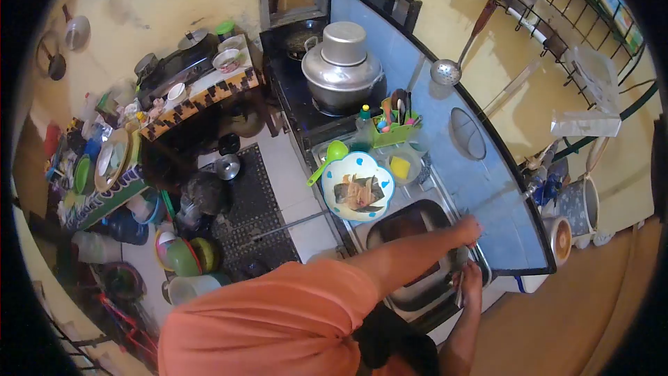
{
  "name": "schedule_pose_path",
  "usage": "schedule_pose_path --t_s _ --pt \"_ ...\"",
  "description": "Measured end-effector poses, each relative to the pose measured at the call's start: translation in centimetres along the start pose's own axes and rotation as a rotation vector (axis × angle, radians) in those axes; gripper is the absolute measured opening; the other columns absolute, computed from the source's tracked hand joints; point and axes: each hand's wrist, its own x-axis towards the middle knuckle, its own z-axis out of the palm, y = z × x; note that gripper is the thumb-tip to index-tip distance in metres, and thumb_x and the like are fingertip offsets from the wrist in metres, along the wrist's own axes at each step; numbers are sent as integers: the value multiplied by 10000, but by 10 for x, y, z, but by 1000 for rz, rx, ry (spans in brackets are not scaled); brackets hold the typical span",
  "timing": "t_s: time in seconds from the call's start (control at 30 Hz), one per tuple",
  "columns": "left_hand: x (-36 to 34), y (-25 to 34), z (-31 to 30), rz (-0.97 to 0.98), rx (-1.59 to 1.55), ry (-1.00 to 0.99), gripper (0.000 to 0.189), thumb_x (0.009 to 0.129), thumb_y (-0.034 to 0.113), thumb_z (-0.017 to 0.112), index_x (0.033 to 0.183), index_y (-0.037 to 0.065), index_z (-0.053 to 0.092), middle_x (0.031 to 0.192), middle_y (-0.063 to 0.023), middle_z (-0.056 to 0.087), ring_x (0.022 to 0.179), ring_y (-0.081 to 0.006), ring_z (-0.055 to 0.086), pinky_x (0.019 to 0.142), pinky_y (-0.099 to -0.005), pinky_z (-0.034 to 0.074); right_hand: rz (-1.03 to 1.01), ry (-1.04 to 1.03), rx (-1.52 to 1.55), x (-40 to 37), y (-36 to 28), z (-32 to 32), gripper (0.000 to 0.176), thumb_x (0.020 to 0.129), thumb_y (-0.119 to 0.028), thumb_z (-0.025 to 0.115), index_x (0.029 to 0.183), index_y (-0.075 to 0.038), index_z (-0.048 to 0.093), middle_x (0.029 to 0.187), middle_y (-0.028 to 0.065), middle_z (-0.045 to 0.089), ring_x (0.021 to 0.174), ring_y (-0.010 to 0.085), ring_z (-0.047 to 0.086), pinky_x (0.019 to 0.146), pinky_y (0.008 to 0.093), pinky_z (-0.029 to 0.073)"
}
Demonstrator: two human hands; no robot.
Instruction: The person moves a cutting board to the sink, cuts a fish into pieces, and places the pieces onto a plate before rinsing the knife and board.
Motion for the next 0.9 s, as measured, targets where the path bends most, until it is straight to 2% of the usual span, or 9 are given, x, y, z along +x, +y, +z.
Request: schedule_pose_path --t_s 0.07,0.3,0.37,0.4,0.5,0.57,0.67,0.77,0.9 --pt "-16 56 -20 -330 -351 173 490 945 426 495 800 -17 645 644 -181 629 617 -315 648 661 -444 527 5 1 29 -3 0 1 428 961 -210 434 1337 -8 455 663 82 599 461 146 523 415 286 424" --pt "7 62 -23 -367 -331 329 353 947 349 532 845 32 650 603 -97 589 551 -223 595 545 -343 505 86 11 148 -20 -26 14 314 980 -200 415 1243 -49 493 667 65 614 476 139 527 453 278 449" --pt "5 69 -18 -419 -1187 226 450 952 413 503 785 19 643 641 -116 604 568 -247 595 576 -390 492 69 0 159 -18 -23 13 319 981 -204 417 1250 -48 490 674 70 621 476 140 529 452 278 452" --pt "5 66 -19 -418 -1187 227 450 952 413 503 785 19 643 641 -116 604 568 -247 595 576 -390 492 67 0 154 -18 -24 14 326 981 -208 419 1256 -46 487 682 74 625 476 143 530 452 278 452" --pt "6 64 -27 -334 -842 144 422 952 387 510 812 10 637 689 -114 617 587 -237 602 576 -407 489 71 -2 150 -16 -25 16 341 980 -208 416 1272 -42 479 699 80 629 481 147 534 455 277 455" --pt "7 75 -30 -378 -468 346 315 941 304 542 844 23 644 680 -91 609 539 -195 578 468 -371 453 80 -4 150 -13 -24 17 350 979 -203 411 1283 -41 472 709 82 629 487 148 537 458 278 458" --pt "4 75 -33 -274 -439 264 322 933 314 557 847 19 653 654 -87 605 516 -206 574 461 -385 453 49 -20 181 -10 -24 20 362 975 -215 402 1282 -41 486 730 84 627 502 151 544 462 286 463" --pt "70 -34 19 316 -25 209 381 908 402 582 770 56 661 641 -101 635 587 -281 643 515 -424 496 103 27 309 -7 -32 25 358 970 -237 393 1239 -35 518 744 82 620 520 157 552 465 294 465" --pt "29 45 -17 70 22 236 310 847 363 636 821 58 687 711 -121 657 663 -313 659 575 -446 515 56 -5 193 15 -25 22 345 964 -278 380 1110 -29 568 769 85 629 555 172 570 483 298 468"
